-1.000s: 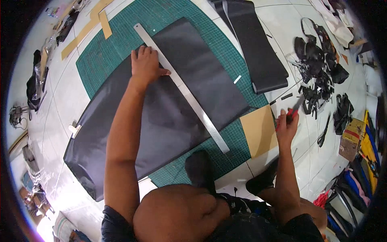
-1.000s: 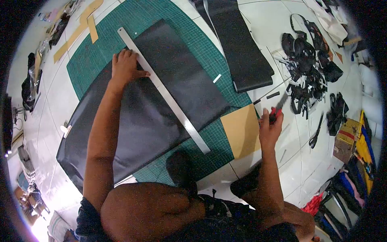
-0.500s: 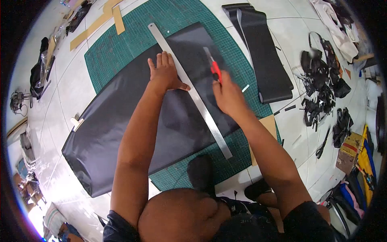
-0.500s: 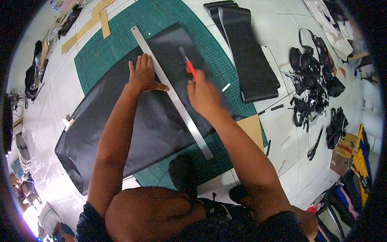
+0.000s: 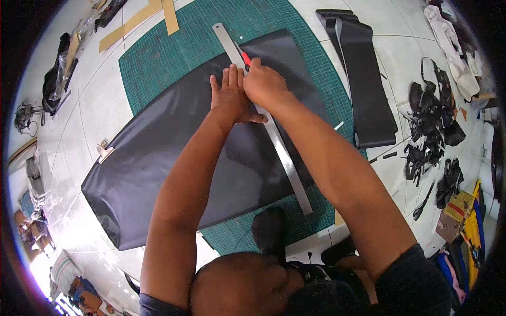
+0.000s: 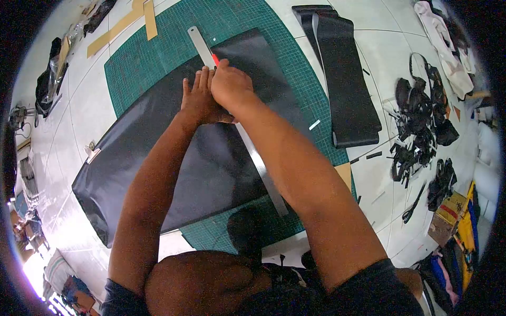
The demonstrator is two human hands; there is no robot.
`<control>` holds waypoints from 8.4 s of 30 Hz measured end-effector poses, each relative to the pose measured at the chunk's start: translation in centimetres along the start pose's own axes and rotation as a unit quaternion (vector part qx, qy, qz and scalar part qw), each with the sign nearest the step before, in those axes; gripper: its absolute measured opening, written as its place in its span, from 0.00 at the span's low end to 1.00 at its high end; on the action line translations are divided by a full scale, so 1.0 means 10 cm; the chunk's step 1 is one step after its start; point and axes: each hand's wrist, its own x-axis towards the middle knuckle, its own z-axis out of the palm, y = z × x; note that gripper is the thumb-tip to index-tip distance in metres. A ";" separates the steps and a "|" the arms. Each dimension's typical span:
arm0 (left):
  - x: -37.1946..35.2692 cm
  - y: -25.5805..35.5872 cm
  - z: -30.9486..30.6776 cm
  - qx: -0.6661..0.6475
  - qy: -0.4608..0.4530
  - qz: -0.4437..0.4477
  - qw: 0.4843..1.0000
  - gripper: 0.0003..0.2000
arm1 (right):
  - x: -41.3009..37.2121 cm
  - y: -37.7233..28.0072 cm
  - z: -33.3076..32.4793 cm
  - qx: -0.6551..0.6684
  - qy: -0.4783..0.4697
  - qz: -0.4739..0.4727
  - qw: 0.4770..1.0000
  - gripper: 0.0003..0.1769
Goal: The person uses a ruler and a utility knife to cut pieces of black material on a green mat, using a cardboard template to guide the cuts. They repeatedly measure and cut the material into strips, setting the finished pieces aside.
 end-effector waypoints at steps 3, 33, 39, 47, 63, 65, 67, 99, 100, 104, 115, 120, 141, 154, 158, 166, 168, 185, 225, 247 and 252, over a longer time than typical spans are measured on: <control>-0.01 0.00 -0.01 -0.001 -0.005 0.003 1.000 0.75 | 0.02 -0.02 -0.02 0.016 -0.009 0.011 1.000 0.21; 0.02 -0.02 0.15 0.028 0.067 0.005 0.997 0.77 | -2.16 0.85 0.10 -0.002 -0.159 0.100 0.982 0.18; 0.06 -0.06 0.24 0.001 0.095 0.023 0.995 0.78 | -3.22 1.21 0.09 -0.021 -0.227 0.159 0.961 0.18; 0.03 -0.02 0.13 0.015 0.053 0.009 0.998 0.75 | -3.72 1.29 -0.15 -0.059 -0.262 0.197 0.943 0.15; 0.24 -0.10 -0.08 -0.169 0.289 -0.007 0.942 0.32 | -2.61 1.48 0.53 0.603 0.315 0.316 0.661 0.24; 0.59 -0.14 -0.07 -0.178 0.325 0.036 0.928 0.32 | -2.56 1.41 0.48 0.603 0.317 0.330 0.653 0.24; 0.82 -0.18 -0.03 -0.139 0.324 0.045 0.935 0.30 | -2.55 1.36 0.48 0.608 0.320 0.336 0.644 0.24; 1.23 0.99 -1.15 -0.215 0.474 0.169 0.837 0.41 | -1.82 2.69 -0.52 0.609 0.487 0.216 0.588 0.33; 1.22 0.81 -0.89 -0.204 0.469 0.137 0.848 0.38 | -1.80 2.74 -0.46 0.590 0.490 0.234 0.598 0.33; 0.70 0.09 -0.21 -0.215 0.402 -0.013 0.890 0.30 | -1.84 2.77 -0.35 0.565 0.485 0.228 0.627 0.30; 0.24 -0.46 0.69 -0.141 0.358 -0.064 0.921 0.31 | -2.70 1.63 0.02 0.349 0.308 0.264 0.845 0.34; 0.24 -0.46 0.66 -0.155 0.351 -0.067 0.921 0.30 | -3.05 1.27 0.52 0.095 0.061 0.107 0.988 0.28; 0.22 -0.76 0.53 -0.207 0.358 -0.028 0.910 0.28 | -3.23 0.91 1.04 0.585 0.132 0.297 0.743 0.30; 0.28 -0.76 0.41 -0.133 0.328 -0.103 0.930 0.24 | -2.74 0.70 0.99 0.674 0.254 0.330 0.610 0.22; 0.32 -0.78 0.39 -0.128 0.320 -0.106 0.933 0.25 | -2.75 0.69 1.01 0.672 0.257 0.315 0.619 0.27; 0.62 -0.99 0.18 -0.024 0.315 0.006 0.949 0.19 | -2.79 0.81 1.01 0.678 0.229 0.308 0.627 0.23; 0.68 -1.03 0.11 -0.020 0.281 0.013 0.959 0.17 | -2.80 0.87 1.05 0.662 0.222 0.314 0.643 0.23; 1.26 -0.21 -0.32 -0.148 0.281 0.022 0.948 0.15 | -2.61 1.62 0.51 0.481 0.357 0.209 0.773 0.21; 0.34 -0.58 0.12 -0.144 0.169 0.105 0.969 0.68 | -2.71 1.88 -1.68 0.332 0.211 0.149 0.907 0.18; 0.40 -0.52 0.23 -0.145 0.207 0.085 0.964 0.67 | 0.83 1.20 -0.42 0.280 0.196 0.035 0.939 0.18; 0.40 -0.53 0.24 -0.149 0.213 0.091 0.961 0.67 | 0.85 1.24 -0.35 0.253 0.214 0.033 0.943 0.19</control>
